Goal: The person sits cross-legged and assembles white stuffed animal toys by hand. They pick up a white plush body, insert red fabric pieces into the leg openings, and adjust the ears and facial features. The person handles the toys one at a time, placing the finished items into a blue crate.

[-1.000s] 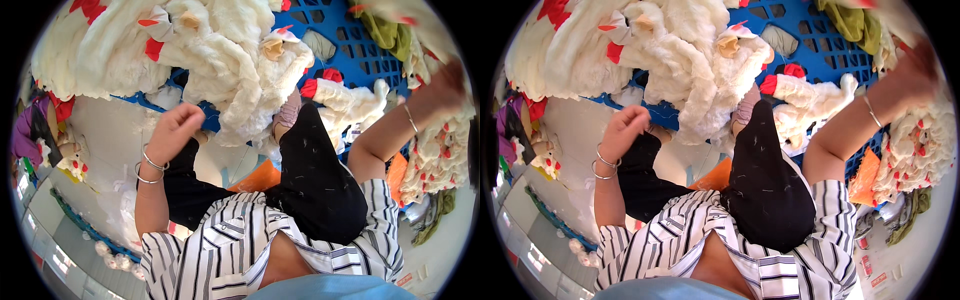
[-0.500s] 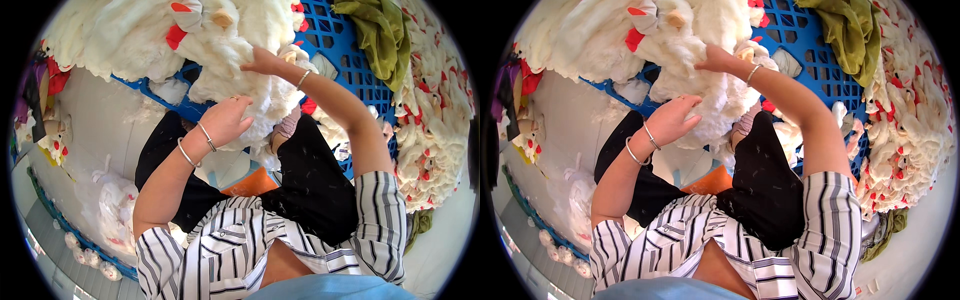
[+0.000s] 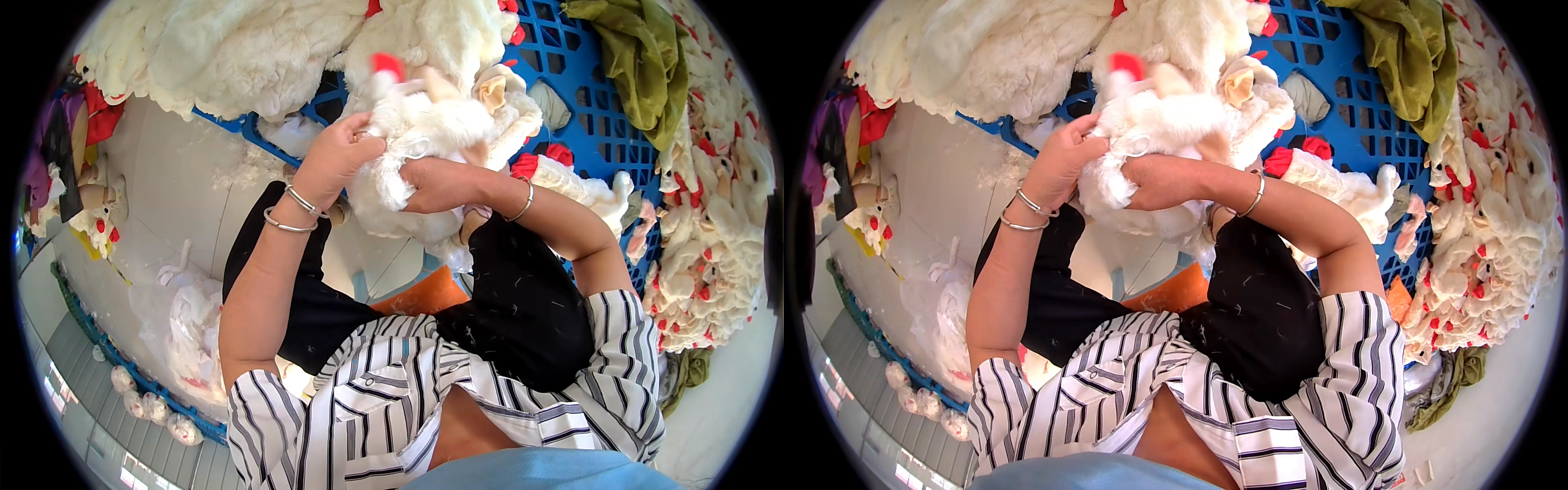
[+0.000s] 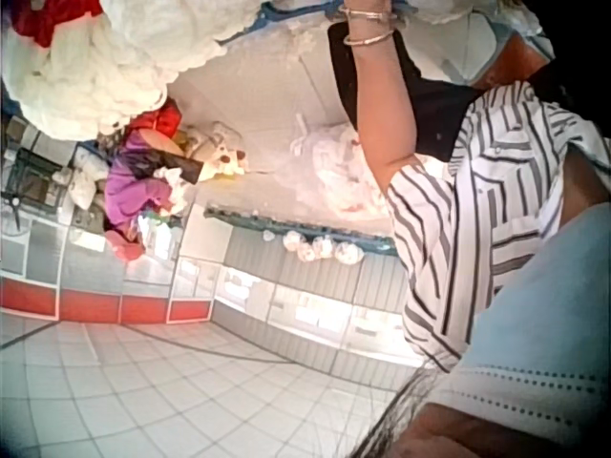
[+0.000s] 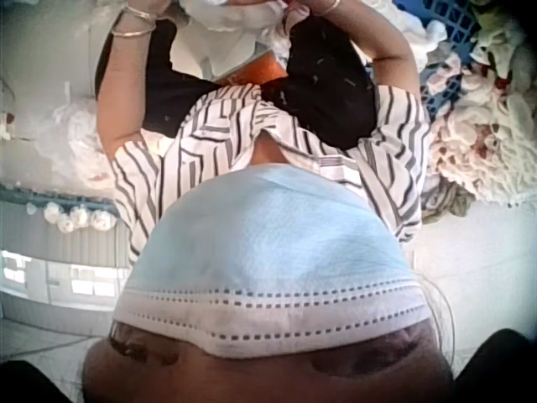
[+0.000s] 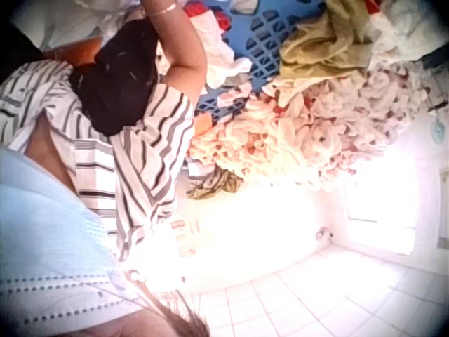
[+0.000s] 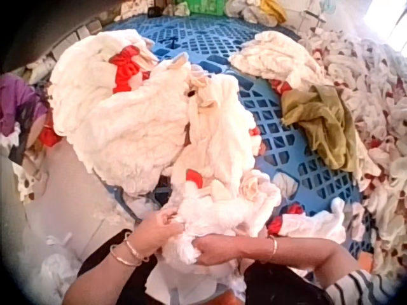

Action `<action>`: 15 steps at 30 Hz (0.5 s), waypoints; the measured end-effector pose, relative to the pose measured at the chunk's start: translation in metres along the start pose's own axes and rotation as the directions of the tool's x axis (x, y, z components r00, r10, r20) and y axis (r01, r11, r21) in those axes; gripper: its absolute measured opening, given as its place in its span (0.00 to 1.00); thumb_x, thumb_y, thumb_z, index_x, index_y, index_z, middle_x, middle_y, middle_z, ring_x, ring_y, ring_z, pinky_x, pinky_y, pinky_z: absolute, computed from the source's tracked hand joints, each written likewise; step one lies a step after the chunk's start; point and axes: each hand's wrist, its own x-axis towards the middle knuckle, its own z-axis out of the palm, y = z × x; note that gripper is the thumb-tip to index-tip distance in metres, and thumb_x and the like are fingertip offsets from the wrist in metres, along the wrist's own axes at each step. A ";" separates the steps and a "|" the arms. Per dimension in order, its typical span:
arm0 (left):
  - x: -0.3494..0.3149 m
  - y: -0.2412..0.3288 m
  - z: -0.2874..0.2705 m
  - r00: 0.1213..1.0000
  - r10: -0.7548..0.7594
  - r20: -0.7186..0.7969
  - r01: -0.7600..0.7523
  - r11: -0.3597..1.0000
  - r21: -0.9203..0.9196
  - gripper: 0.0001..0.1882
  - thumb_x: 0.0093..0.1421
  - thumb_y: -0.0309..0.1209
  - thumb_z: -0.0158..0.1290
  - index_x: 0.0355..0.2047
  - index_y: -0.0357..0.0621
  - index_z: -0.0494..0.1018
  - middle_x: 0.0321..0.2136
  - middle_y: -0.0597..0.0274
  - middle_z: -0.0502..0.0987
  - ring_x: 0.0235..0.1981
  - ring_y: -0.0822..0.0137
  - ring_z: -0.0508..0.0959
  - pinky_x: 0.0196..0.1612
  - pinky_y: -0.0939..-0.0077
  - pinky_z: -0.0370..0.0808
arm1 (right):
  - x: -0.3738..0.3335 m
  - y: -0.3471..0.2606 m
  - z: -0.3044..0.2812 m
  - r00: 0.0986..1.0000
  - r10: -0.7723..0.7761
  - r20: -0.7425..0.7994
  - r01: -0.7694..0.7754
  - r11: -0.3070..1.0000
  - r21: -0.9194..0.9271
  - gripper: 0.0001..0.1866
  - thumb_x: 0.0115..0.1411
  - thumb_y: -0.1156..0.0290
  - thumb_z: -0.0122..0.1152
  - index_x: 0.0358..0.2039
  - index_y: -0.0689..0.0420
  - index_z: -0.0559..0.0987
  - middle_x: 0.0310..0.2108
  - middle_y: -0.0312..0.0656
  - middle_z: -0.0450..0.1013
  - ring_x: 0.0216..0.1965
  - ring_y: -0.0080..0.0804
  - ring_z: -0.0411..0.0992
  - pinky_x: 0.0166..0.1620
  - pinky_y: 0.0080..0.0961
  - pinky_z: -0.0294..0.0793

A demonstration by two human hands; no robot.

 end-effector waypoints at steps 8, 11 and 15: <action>-0.018 0.029 0.019 0.903 0.378 -0.205 -0.257 0.857 0.447 0.18 0.54 0.23 0.51 0.47 0.34 0.73 0.38 0.65 0.78 0.34 0.78 0.75 0.38 0.83 0.72 | -0.017 0.016 -0.035 0.876 -0.147 -0.460 0.263 0.944 0.199 0.40 0.49 0.44 0.66 0.52 0.66 0.72 0.46 0.50 0.75 0.46 0.36 0.74 0.49 0.29 0.72; -0.021 0.030 0.030 0.852 0.502 -0.151 -0.256 0.651 0.714 0.17 0.52 0.21 0.50 0.44 0.38 0.73 0.29 0.61 0.78 0.26 0.76 0.74 0.30 0.77 0.73 | -0.034 0.020 -0.053 0.674 0.154 -0.723 0.234 0.883 0.407 0.34 0.51 0.48 0.66 0.47 0.66 0.74 0.39 0.42 0.73 0.40 0.27 0.73 0.42 0.24 0.75; -0.018 0.006 0.051 0.807 0.538 0.242 -0.466 0.331 0.820 0.18 0.52 0.24 0.52 0.45 0.41 0.74 0.24 0.57 0.76 0.25 0.66 0.77 0.30 0.72 0.75 | -0.033 -0.005 -0.062 0.750 0.172 -0.638 0.194 0.866 0.461 0.30 0.51 0.55 0.66 0.47 0.66 0.73 0.37 0.40 0.73 0.37 0.21 0.71 0.38 0.19 0.73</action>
